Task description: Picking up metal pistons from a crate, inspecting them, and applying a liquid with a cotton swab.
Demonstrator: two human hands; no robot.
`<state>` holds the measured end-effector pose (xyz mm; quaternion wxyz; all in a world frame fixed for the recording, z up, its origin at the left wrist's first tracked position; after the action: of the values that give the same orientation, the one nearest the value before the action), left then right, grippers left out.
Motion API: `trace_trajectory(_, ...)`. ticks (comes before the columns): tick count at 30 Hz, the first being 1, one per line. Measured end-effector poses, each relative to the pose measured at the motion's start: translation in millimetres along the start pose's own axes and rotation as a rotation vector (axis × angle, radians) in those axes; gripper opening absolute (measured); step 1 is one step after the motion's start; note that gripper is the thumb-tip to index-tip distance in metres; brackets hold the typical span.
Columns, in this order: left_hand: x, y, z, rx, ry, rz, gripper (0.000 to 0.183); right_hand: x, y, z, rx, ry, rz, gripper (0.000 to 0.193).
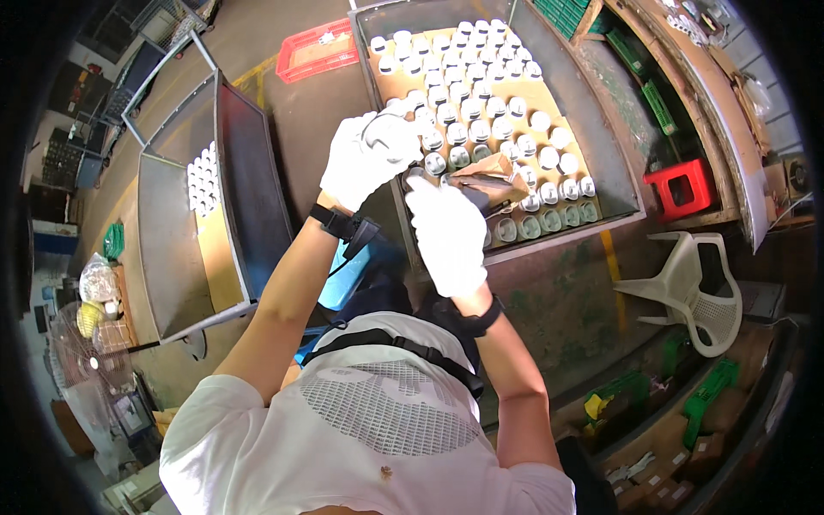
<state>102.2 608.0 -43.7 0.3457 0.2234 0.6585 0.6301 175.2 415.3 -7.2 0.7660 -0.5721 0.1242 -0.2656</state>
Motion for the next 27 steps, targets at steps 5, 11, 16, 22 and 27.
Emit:
trace_trajectory(5,10.2,0.0,31.8,-0.160,0.043,0.294,0.028,-39.5,-0.4,45.3,0.371,0.078,-0.500,0.024)
trace_trajectory(11,7.0,33.8,64.1,-0.227,-0.008,0.361,0.031,-77.2,5.1,59.4,0.162,0.045,-0.946,0.018)
trace_trajectory(16,-12.9,59.2,63.9,-1.219,0.051,1.518,0.022,-82.9,-5.2,46.6,0.073,0.093,-0.894,0.014)
trace_trajectory(22,-23.0,38.6,71.7,-1.112,-0.122,1.361,0.026,-68.8,-15.5,29.4,0.074,0.189,-0.857,0.017)
trace_trajectory(27,-34.4,26.0,69.6,-1.218,-0.140,1.540,0.028,-52.1,-24.4,4.3,0.058,0.254,-0.848,0.011)
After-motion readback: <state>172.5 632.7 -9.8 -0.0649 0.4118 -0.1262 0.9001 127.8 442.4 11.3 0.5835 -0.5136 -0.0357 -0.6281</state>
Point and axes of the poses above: each hand's wrist, its own z-axis towards the middle knuckle, its own x-axis out of the back of the hand, y = z × x, the point moved 3 cm from there along z, towards the middle knuckle, and after that the axes turned 13 degrees about z, right-handed, at the moved point
